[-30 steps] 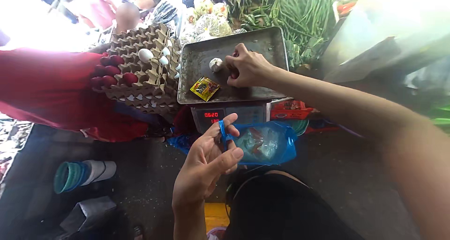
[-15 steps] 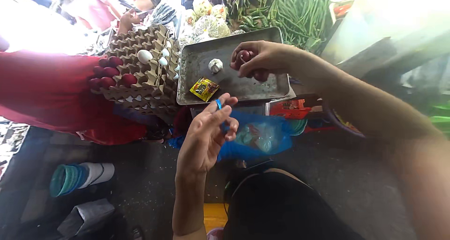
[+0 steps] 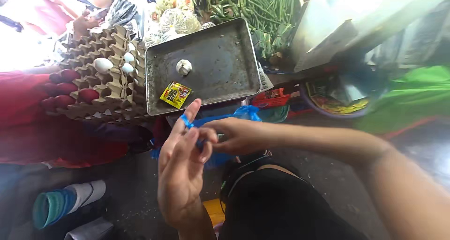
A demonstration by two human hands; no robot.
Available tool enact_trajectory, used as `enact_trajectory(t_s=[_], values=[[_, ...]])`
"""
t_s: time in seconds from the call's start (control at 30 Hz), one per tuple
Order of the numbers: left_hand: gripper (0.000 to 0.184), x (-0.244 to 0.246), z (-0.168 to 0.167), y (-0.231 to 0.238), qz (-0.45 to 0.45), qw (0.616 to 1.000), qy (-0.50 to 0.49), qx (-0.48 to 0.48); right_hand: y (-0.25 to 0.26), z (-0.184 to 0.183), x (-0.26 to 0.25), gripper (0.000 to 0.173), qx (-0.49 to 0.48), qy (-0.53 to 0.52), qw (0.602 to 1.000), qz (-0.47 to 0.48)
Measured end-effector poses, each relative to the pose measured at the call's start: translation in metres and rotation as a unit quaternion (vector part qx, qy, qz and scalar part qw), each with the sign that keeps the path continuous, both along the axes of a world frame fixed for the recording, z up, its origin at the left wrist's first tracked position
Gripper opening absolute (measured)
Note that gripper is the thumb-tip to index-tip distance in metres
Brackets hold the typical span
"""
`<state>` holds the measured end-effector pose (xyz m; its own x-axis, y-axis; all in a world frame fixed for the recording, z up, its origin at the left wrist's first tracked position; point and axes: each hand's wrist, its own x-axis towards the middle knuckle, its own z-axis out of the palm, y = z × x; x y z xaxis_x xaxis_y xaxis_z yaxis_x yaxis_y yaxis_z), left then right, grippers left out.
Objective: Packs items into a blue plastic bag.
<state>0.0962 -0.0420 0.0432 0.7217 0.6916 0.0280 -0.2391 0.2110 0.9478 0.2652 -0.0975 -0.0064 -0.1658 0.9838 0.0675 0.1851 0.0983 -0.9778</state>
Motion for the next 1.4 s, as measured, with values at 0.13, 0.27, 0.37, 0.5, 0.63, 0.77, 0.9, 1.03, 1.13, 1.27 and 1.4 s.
enact_trajectory(t_s=[0.13,0.27,0.37,0.5,0.63,0.77,0.9,1.03,1.13,1.27,1.4], values=[[0.036,-0.028,-0.015,-0.002,0.059,0.998,-0.014,0.015,-0.035,-0.04,0.066,0.02,0.29,-0.087,0.88,-0.365],[0.023,-0.032,-0.016,-0.019,0.144,0.989,-0.031,-0.012,-0.01,-0.164,0.153,0.035,0.049,-0.218,0.811,-0.541],[0.021,-0.027,-0.017,-0.028,0.157,0.987,-0.013,0.006,0.011,-0.239,0.182,0.036,-0.04,-0.314,0.836,-0.448],[0.014,-0.026,-0.016,-0.04,0.143,0.989,0.022,0.032,0.02,-0.277,0.193,0.056,-0.004,-0.431,0.818,-0.38],[0.014,-0.027,-0.017,-0.048,0.138,0.989,0.018,0.039,0.008,-0.265,0.179,0.059,0.042,-0.376,0.822,-0.426],[0.015,-0.026,-0.022,-0.047,0.146,0.988,0.008,0.041,-0.009,-0.272,0.144,0.055,0.058,-0.367,0.842,-0.391],[0.014,-0.022,-0.022,-0.046,0.129,0.991,0.0,0.039,-0.003,-0.281,0.137,0.063,0.065,-0.387,0.84,-0.375],[0.016,-0.022,-0.023,-0.047,0.114,0.993,-0.008,0.037,0.015,-0.269,0.144,0.064,0.043,-0.433,0.818,-0.375],[0.016,-0.022,-0.026,-0.046,0.115,0.992,-0.018,0.038,0.022,-0.266,0.15,0.051,0.039,-0.45,0.811,-0.371],[0.016,-0.026,-0.03,-0.045,0.118,0.992,-0.015,0.048,0.005,-0.259,0.144,0.052,-0.003,-0.424,0.815,-0.394],[0.016,-0.026,-0.032,-0.043,0.126,0.991,-0.017,0.049,0.002,-0.262,0.139,0.047,0.043,-0.425,0.822,-0.377]])
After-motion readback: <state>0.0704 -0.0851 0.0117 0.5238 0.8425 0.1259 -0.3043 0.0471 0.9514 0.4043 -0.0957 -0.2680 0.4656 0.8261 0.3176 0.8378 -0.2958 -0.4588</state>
